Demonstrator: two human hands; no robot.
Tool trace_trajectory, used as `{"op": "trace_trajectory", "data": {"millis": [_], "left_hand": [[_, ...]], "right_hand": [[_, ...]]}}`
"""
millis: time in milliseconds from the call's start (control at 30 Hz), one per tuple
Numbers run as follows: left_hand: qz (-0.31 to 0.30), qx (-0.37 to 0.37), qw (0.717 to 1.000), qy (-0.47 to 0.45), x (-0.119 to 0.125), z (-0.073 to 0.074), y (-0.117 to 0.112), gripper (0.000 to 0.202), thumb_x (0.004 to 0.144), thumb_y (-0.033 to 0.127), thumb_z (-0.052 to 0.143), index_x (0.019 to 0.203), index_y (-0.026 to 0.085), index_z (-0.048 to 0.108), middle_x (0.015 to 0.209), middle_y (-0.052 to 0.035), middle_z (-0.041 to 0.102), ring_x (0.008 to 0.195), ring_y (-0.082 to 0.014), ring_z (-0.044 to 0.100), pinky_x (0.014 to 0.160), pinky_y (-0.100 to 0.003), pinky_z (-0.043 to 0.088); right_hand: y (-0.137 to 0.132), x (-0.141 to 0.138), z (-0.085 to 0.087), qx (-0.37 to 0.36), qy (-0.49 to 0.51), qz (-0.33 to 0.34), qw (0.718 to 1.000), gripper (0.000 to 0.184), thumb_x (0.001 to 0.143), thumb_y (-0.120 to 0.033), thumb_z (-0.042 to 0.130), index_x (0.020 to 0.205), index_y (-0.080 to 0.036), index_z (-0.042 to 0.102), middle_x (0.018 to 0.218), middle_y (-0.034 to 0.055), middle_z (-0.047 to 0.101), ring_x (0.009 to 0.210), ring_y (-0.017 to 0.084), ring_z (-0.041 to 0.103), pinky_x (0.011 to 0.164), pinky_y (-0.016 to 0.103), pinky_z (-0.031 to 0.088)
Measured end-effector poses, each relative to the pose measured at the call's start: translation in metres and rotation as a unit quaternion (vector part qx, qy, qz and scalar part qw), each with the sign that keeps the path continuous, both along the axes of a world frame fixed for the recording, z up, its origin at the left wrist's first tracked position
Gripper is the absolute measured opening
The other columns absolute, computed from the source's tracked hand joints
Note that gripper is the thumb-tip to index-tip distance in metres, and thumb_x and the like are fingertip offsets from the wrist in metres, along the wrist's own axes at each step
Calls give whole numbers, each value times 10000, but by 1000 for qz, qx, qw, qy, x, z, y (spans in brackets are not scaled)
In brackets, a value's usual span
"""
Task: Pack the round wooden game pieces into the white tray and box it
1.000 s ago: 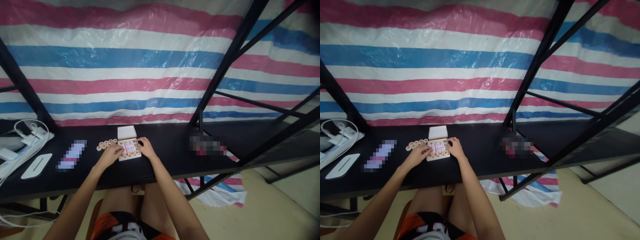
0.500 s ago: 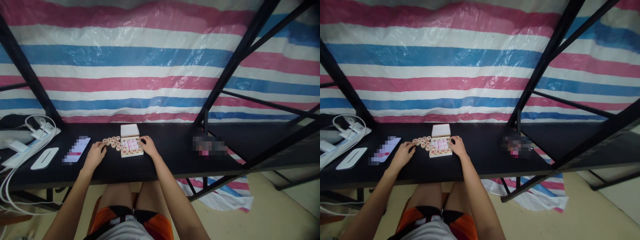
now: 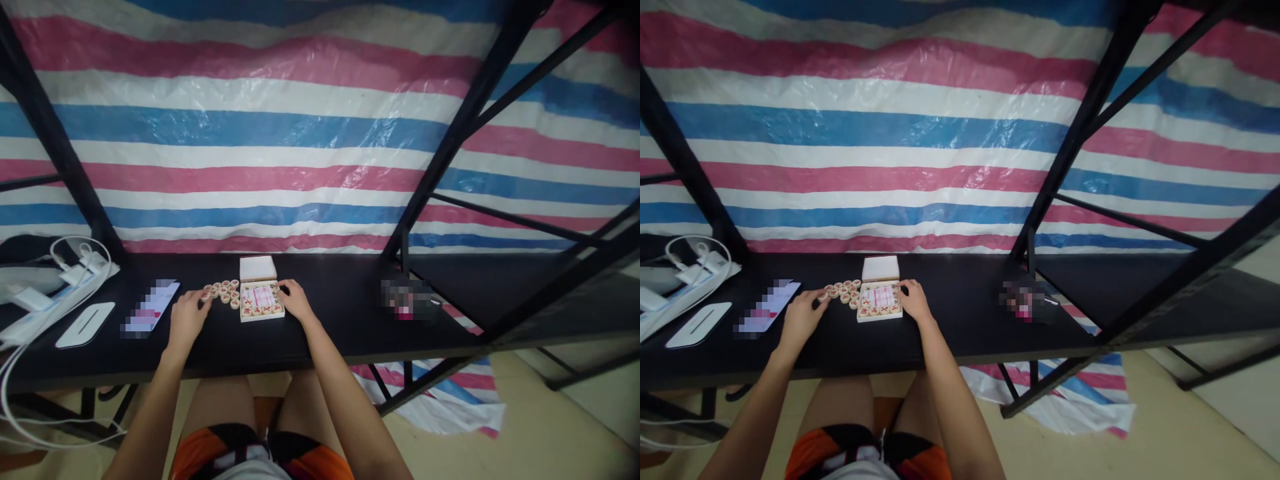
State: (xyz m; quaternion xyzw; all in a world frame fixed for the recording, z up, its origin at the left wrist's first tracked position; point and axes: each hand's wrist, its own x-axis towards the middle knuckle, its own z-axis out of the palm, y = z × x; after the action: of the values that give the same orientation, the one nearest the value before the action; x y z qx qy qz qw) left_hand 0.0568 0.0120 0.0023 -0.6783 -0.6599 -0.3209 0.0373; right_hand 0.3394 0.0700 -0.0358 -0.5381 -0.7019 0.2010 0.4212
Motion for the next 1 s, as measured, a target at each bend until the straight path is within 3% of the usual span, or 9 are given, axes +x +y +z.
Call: {"op": "trace_trajectory", "data": {"millis": [67,167,267,367,500,633,767,867,1000], "left_hand": [[-102,19,991,-86,26,9,0,344,845,396,480,1079,192,628,1080,-86,641,982,-234,589,887,-341,445],[-278,-63,950,-127,67,21,10,308,818,377,526,1035,189,638,1033,-56,668,944,-198,604,865,-295,451],[-299,-98,947,-60,86,24,24,203,789,315,551,898,188,666,886,-39,681,822,-191,604,807,-300,448],[-309,-120,943,-10,82,19,30,205,817,290,502,821,182,677,774,-40,667,745,-185,589,753,-295,441],[-346,-101,933,-21,70,12,26,301,883,330,419,840,176,674,846,-66,672,820,-196,583,805,-307,432],[-346,-88,934,-7,70,11,24,312,885,365,426,821,179,668,888,-76,662,875,-210,577,848,-333,429],[-325,-33,945,-29,61,15,29,325,901,362,390,1020,185,635,1094,-86,615,1030,-217,541,944,-362,399],[-227,-13,974,-16,35,13,35,332,898,332,372,1005,184,649,1037,-84,622,1005,-227,539,937,-376,408],[-64,-44,996,50,-4,-1,39,310,843,323,450,1040,200,654,1097,-105,580,1014,-264,530,917,-404,419]], "right_hand": [[0,0,-1,4,0,0,1000,214,759,-183,543,935,-235,654,991,30,591,975,184,533,932,341,382],[1,1,-1,6,-1,-2,1000,209,758,-177,544,926,-232,655,977,26,593,964,179,533,930,341,382],[1,1,0,7,2,-1,1000,213,754,-177,546,932,-233,651,961,24,593,950,177,538,919,337,393],[2,0,0,9,8,0,1000,233,750,-174,545,952,-235,644,959,25,592,956,177,542,921,339,397],[2,0,-1,13,9,0,1000,218,751,-176,538,934,-228,644,960,30,594,956,177,544,926,346,396],[3,0,-3,16,9,-3,1000,213,752,-180,533,927,-232,643,954,28,592,955,176,543,923,344,399],[4,1,-4,17,11,-1,1000,272,741,-183,538,995,-235,619,959,26,593,941,173,547,907,338,410],[6,2,-6,10,20,-2,1000,370,729,-184,545,1092,-252,575,957,17,589,923,169,550,888,339,422],[8,3,-8,-1,29,-3,1000,409,726,-194,547,1129,-259,549,964,14,586,936,171,546,888,347,425]]}}
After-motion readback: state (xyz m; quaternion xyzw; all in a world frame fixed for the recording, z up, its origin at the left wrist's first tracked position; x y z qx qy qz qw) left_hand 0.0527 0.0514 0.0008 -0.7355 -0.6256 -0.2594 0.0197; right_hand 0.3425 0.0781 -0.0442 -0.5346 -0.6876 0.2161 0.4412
